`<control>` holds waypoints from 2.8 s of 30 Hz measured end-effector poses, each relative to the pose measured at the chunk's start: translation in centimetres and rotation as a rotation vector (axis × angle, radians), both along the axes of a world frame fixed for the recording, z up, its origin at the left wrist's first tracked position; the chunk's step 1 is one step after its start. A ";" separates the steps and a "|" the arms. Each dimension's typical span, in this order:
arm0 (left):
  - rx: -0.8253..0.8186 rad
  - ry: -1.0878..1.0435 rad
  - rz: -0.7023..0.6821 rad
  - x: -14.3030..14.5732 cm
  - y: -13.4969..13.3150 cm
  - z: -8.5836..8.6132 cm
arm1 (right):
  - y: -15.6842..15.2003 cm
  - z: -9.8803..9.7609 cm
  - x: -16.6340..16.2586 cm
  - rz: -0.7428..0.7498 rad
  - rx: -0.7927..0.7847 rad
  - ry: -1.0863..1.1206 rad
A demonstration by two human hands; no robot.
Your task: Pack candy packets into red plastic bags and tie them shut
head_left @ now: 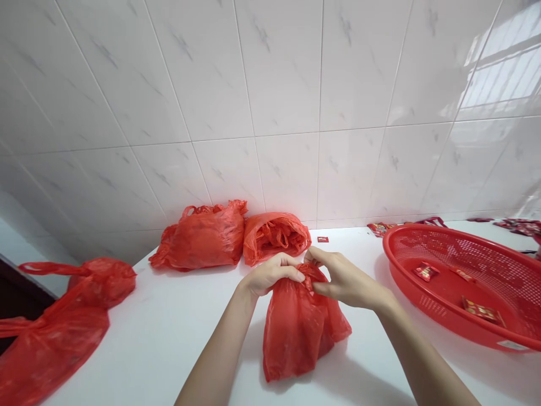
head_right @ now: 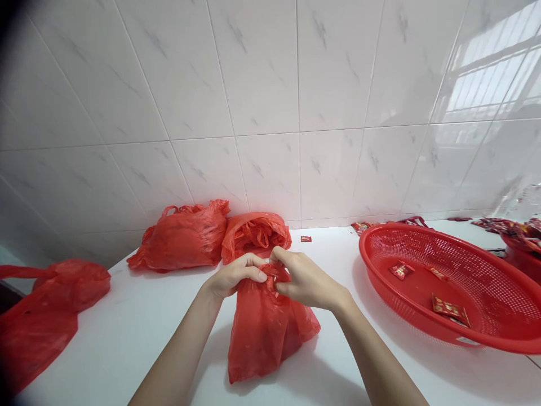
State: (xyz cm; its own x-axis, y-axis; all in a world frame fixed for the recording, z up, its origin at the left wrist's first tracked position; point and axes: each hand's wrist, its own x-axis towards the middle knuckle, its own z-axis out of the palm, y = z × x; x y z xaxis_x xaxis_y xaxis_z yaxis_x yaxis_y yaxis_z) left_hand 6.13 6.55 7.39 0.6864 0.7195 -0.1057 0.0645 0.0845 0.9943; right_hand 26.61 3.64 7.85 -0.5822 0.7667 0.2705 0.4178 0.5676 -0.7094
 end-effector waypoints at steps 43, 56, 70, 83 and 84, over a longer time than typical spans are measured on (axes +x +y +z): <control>0.281 0.353 0.341 -0.6 4.9 -6.5 | -4.0 4.2 3.6 0.236 0.084 -0.330; 0.239 0.121 0.225 -5.9 3.2 -0.9 | -2.4 4.4 4.7 -0.155 -0.045 0.259; 0.402 0.292 0.339 -7.3 1.9 0.8 | -1.1 3.7 5.0 -0.110 -0.132 0.509; 0.668 -0.269 0.346 -0.3 -1.0 1.5 | -1.5 2.1 1.5 -0.200 0.445 0.465; 0.642 -0.273 0.325 0.1 -1.3 1.5 | -1.6 2.0 1.0 -0.205 0.462 0.459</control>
State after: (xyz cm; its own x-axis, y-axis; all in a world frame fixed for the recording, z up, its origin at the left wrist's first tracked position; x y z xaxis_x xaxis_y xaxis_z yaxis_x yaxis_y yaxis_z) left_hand 6.19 5.30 8.93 0.3718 0.7526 0.5434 -0.1192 -0.5418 0.8320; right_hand 27.65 2.04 9.86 -0.1858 0.5960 0.7812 0.2637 0.7961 -0.5447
